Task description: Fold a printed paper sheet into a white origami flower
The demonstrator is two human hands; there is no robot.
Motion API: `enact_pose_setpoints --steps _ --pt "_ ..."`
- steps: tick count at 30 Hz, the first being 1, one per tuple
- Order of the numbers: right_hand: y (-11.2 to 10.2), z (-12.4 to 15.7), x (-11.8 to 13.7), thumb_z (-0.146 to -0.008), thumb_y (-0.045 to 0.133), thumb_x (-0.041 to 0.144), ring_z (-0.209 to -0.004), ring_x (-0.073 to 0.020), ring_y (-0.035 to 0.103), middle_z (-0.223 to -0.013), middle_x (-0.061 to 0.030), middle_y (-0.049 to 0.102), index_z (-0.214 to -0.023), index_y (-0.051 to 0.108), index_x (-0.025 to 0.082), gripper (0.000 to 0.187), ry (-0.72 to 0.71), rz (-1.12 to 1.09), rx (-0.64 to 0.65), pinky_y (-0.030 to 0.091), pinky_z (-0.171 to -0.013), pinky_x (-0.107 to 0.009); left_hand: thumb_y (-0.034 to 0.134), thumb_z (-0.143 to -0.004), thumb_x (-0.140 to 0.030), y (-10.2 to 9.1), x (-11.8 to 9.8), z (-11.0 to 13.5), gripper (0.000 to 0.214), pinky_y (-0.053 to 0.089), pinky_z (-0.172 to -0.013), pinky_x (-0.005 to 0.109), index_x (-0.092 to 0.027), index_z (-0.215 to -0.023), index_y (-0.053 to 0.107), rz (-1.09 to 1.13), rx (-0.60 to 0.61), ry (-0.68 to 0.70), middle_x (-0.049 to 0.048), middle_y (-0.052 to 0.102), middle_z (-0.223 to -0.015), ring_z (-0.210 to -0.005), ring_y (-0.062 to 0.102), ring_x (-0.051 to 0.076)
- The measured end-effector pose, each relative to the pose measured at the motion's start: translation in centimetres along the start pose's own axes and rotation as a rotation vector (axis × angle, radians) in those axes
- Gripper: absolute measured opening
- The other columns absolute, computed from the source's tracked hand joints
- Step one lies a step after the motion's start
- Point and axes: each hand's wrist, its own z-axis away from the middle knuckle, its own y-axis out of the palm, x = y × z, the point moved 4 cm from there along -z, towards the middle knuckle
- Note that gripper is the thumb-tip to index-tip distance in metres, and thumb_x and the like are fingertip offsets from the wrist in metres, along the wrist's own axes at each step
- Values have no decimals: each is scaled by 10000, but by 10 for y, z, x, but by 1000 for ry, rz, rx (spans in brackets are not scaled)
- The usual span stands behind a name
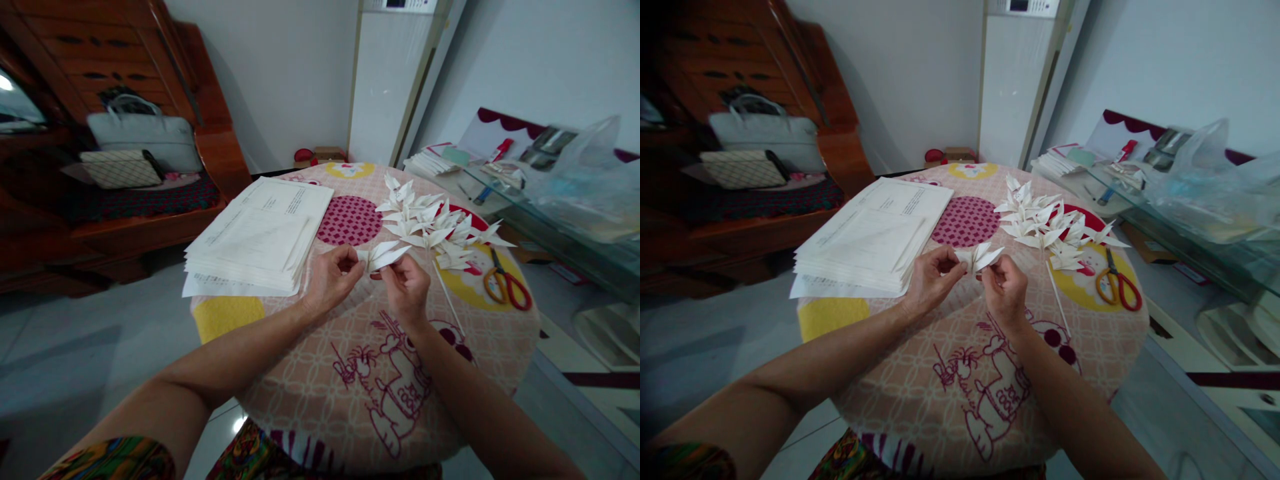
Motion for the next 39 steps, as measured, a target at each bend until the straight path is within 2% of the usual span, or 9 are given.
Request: enact_pose_setpoints --steps 7,32,39 --pt "0 0 -2 -847 633 269 -620 -163 675 -704 -2 677 -880 655 192 87 -15 3 27 588 -582 -295 641 -817 -234 0 -2 0 167 414 -538 200 -170 -693 549 -9 11 -6 -32 545 -628 -576 519 91" --pt "-1 1 -4 -862 627 305 -618 -162 663 -717 -7 679 -857 650 193 114 -2 54 73 584 -634 -302 651 -821 -280 1 5 -1 190 435 -551 205 -173 -695 557 23 40 -28 -20 577 -645 -598 544 102" --pt "0 1 6 -852 633 239 -684 -167 676 -774 -18 703 -845 694 200 73 -117 172 109 560 -662 -289 660 -822 -283 3 10 -2 166 449 -567 214 -166 -732 583 63 58 -38 -5 603 -679 -629 570 113"
